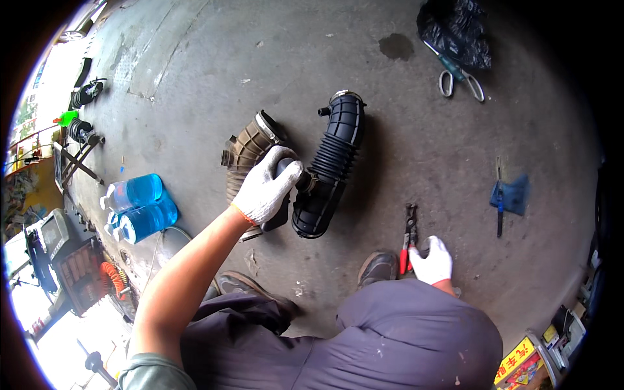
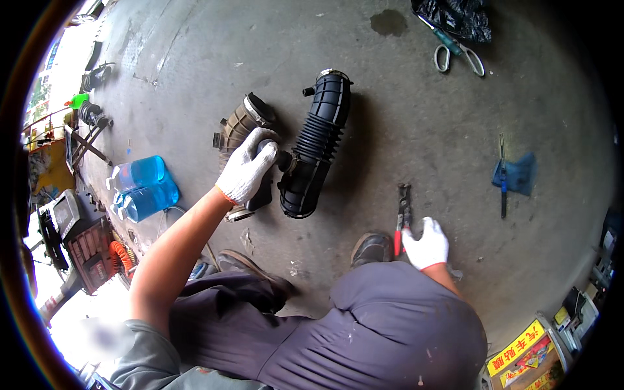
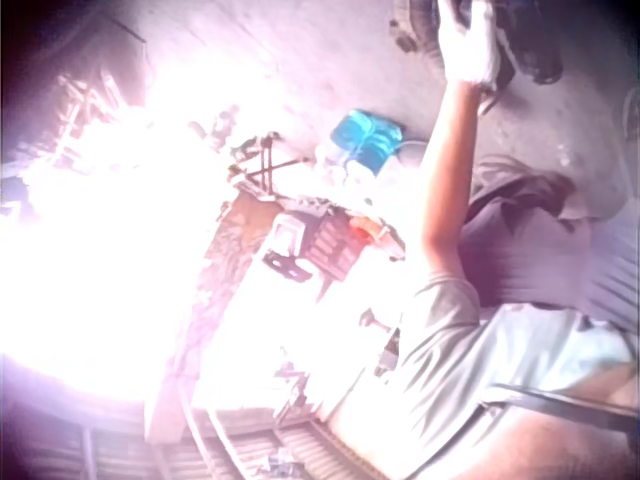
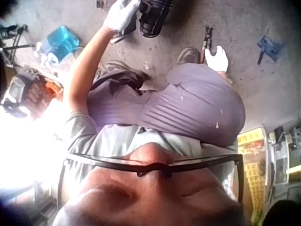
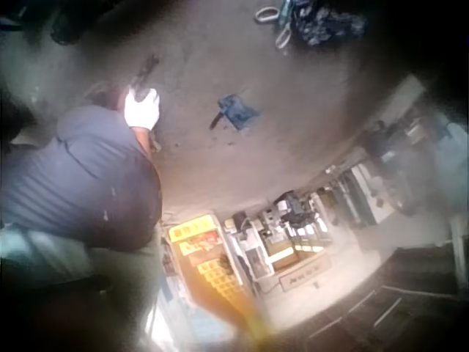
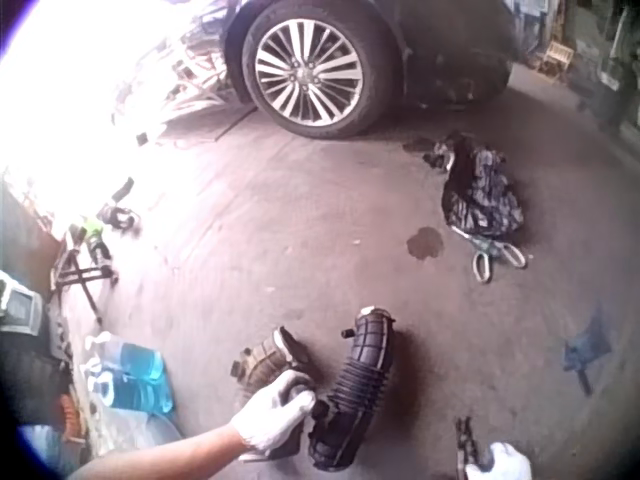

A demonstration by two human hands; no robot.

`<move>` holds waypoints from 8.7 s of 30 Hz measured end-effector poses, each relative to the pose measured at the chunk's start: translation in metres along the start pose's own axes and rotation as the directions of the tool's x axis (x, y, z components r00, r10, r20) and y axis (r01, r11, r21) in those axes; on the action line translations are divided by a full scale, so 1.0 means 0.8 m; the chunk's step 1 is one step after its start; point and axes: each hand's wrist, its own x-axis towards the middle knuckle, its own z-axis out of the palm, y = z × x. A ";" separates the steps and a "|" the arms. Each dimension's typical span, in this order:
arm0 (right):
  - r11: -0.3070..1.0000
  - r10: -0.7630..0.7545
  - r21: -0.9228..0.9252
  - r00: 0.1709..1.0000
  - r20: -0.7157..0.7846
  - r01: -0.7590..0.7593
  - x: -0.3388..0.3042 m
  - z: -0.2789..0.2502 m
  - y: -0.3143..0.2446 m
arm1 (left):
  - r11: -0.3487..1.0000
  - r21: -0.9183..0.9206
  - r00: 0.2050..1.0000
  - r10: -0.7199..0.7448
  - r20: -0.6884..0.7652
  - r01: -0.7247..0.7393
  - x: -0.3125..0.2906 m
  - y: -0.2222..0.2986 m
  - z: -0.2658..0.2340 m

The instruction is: The person sits on the floor and uses pliers to remove a metal clamp from a beige air intake hose. They then attach a black rubber hose to a black plastic component and secure it with a new metal clamp using the pliers.

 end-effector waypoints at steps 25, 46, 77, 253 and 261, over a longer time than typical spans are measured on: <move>-0.257 -0.421 0.842 0.839 0.344 -0.475 -0.002 -0.061 -0.082 | 0.995 -0.036 0.993 -0.092 0.071 0.095 -0.008 0.010 -0.011; 0.696 -0.528 -0.534 0.846 0.071 0.480 0.016 -0.062 -0.287 | 0.972 0.048 0.973 -0.229 -0.016 0.229 -0.011 0.039 0.009; 0.620 -0.477 -0.603 0.852 0.216 0.501 0.005 -0.122 -0.297 | 0.972 0.123 0.980 -0.201 -0.001 0.200 -0.018 0.062 0.027; 0.776 -0.615 0.075 0.724 0.312 0.626 0.141 -0.030 -0.241 | 0.866 0.050 0.779 -0.472 0.413 0.498 0.087 -0.014 0.034; 0.765 -0.617 0.046 0.711 0.339 0.642 0.142 -0.014 -0.212 | 0.407 -0.293 0.499 -0.755 0.426 0.865 0.081 0.021 0.051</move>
